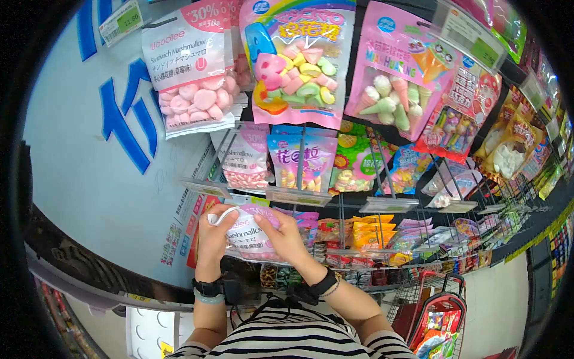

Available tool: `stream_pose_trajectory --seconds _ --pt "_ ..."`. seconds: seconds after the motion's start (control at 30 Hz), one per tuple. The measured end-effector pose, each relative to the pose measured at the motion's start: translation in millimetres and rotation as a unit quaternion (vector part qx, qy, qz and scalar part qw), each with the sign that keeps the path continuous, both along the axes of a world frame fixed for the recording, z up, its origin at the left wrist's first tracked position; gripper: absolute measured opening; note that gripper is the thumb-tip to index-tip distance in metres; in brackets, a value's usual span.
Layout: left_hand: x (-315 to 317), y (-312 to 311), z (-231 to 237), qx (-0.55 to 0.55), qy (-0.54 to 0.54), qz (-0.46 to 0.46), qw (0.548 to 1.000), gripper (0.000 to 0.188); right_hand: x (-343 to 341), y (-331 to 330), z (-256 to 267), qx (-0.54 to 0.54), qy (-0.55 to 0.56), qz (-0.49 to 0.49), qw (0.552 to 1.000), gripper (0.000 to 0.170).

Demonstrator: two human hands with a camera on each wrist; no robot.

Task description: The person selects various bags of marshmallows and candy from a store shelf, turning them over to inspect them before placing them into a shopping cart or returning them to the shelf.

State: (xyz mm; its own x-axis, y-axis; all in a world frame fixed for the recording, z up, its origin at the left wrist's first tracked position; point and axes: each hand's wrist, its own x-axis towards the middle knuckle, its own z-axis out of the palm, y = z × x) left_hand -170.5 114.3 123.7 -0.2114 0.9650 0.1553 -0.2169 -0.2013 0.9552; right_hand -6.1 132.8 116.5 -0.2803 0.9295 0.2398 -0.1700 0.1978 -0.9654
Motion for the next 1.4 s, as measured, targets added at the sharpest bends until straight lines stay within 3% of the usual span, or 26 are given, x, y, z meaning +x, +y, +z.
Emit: stream_pose_trajectory --seconds 0.07,0.23,0.33,0.47,0.53,0.63,0.83,0.93,1.07,1.13,1.27,1.33,1.37,1.4 --pt "-12 6 1 -0.006 -0.038 0.009 0.999 0.015 -15 12 -2 -0.012 0.011 0.016 1.0 0.025" --pt "-39 29 -9 0.022 -0.015 0.081 0.996 0.011 -43 33 6 -0.05 0.023 0.024 0.998 0.027" --pt "-41 40 2 0.062 -0.028 0.144 0.987 0.009 -49 43 13 -0.012 0.03 0.036 0.999 0.029" --pt "-49 62 -7 0.125 -0.001 0.136 0.983 0.011 -52 48 21 0.0 0.003 0.014 1.0 0.031" --pt "-47 64 2 0.181 0.066 0.11 0.975 0.013 -52 52 22 -0.011 -0.008 0.004 1.0 0.031" --pt "-52 67 0 0.168 0.022 0.056 0.984 0.013 -53 53 17 -0.007 0.002 0.001 1.0 0.032" --pt "-50 64 21 0.083 -0.014 0.038 0.996 0.009 -60 56 5 -0.025 0.045 -0.033 0.998 0.032" --pt "-58 67 19 0.136 0.042 -0.001 0.99 0.009 -60 57 8 -0.018 0.039 -0.043 0.998 0.031" --pt "-63 73 10 0.172 0.057 -0.007 0.984 0.009 -64 55 9 0.008 0.055 -0.042 0.998 0.03" --pt "-52 74 17 0.178 0.032 0.07 0.981 0.009 -64 54 8 0.02 0.063 -0.043 0.997 0.029" --pt "-51 84 16 0.153 0.075 0.071 0.983 0.006 -63 60 13 -0.023 0.079 -0.06 0.995 0.03" --pt "-48 88 17 0.088 0.103 0.112 0.985 0.026 -69 69 8 -0.016 0.101 -0.075 0.992 0.031" --pt "-47 96 13 0.087 0.103 0.111 0.985 0.026 -74 82 -1 -0.033 0.1 -0.095 0.99 0.03" --pt "-47 107 6 0.132 0.114 0.152 0.973 0.039 -77 94 -7 -0.05 0.099 -0.115 0.987 0.03"
